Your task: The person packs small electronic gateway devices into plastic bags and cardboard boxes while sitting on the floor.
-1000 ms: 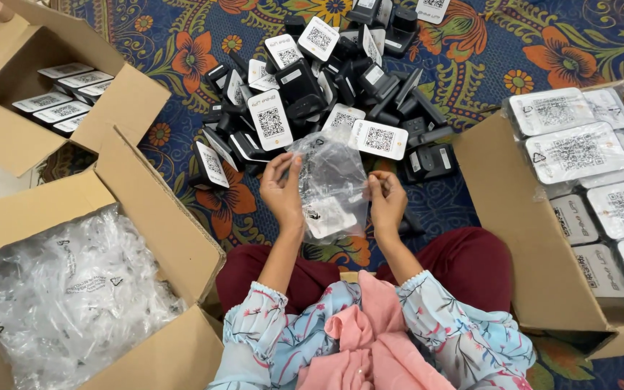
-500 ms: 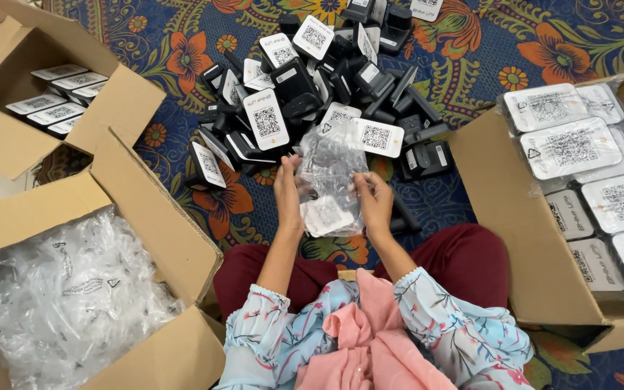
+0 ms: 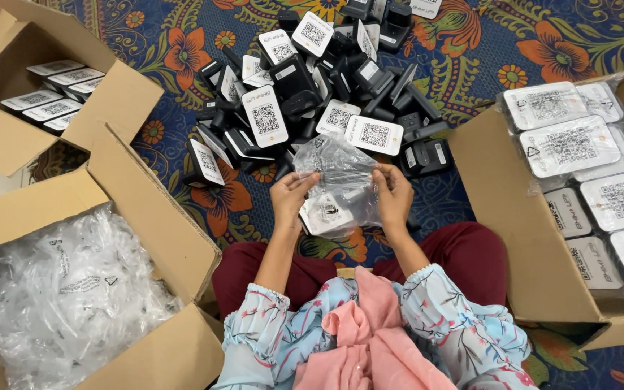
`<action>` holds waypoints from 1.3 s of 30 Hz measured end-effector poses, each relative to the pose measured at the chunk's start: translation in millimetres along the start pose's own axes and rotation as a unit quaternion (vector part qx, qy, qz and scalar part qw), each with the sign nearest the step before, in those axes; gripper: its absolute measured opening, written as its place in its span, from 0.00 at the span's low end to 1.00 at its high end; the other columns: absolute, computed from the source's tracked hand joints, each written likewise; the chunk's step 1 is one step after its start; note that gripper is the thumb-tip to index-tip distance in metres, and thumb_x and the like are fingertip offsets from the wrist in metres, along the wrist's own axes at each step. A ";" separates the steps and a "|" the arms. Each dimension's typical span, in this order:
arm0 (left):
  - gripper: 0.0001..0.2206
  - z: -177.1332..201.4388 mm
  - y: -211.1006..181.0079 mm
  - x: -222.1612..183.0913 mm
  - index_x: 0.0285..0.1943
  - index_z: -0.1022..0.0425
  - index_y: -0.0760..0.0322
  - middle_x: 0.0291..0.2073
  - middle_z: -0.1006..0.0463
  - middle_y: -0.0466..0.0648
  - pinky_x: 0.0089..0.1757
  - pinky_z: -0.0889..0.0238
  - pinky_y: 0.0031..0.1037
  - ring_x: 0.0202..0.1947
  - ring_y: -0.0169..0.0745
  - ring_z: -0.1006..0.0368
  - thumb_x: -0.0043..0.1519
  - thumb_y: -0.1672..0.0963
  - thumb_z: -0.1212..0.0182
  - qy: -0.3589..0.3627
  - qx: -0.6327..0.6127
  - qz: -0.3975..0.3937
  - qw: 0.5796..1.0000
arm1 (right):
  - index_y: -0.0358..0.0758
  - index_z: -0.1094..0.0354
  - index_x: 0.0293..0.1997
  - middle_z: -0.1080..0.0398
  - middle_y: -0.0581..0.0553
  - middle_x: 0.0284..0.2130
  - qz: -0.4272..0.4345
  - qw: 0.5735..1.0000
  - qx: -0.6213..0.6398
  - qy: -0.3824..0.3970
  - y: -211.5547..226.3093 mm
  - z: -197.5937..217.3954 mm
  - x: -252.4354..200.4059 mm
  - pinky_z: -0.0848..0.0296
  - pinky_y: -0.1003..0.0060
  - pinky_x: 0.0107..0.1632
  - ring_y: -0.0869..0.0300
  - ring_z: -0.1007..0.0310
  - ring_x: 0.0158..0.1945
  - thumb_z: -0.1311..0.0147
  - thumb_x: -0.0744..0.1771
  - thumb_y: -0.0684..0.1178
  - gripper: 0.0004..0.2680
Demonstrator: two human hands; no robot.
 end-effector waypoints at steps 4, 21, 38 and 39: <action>0.11 -3.8 13.3 5.1 0.42 0.18 0.72 0.31 0.16 0.44 0.33 0.37 0.15 0.29 0.19 0.28 0.58 0.57 0.25 -0.020 0.045 -0.109 0.993 | 0.34 0.26 0.49 0.22 0.50 0.33 0.013 0.996 -0.069 -0.059 -5.3 0.8 -1.4 0.31 0.73 0.39 0.69 0.27 0.35 0.47 0.71 0.45 0.07; 0.12 -1.2 -34.6 -19.8 0.44 0.23 0.64 0.14 0.32 0.44 0.19 0.51 0.27 0.12 0.31 0.38 0.75 0.54 0.51 -0.216 0.357 -0.412 0.810 | 0.33 0.29 0.44 0.22 0.40 0.28 0.135 0.945 -0.292 0.061 49.4 -8.1 -18.5 0.28 0.62 0.31 0.55 0.25 0.24 0.35 0.63 0.56 0.16; 0.11 9.3 -42.2 -7.2 0.50 0.25 0.64 0.22 0.22 0.47 0.24 0.39 0.34 0.18 0.41 0.28 0.71 0.52 0.44 -0.167 0.460 -0.278 0.827 | 0.37 0.32 0.51 0.29 0.36 0.24 0.091 0.964 -0.243 0.058 42.1 -12.5 -14.7 0.30 0.57 0.32 0.51 0.25 0.26 0.54 0.71 0.43 0.06; 0.11 9.7 -43.3 -9.7 0.53 0.26 0.63 0.28 0.19 0.49 0.27 0.36 0.36 0.23 0.45 0.26 0.73 0.52 0.46 -0.150 0.498 -0.224 0.824 | 0.38 0.32 0.52 0.29 0.36 0.21 -0.005 0.964 -0.255 0.074 42.1 -12.0 -13.8 0.31 0.56 0.30 0.50 0.25 0.25 0.54 0.72 0.46 0.06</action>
Point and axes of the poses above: each hand's wrist, its own x-axis towards the middle knuckle, its own z-axis out of the back of the hand, y = z × x, the point moved 4 cm from there along x, towards the middle knuckle
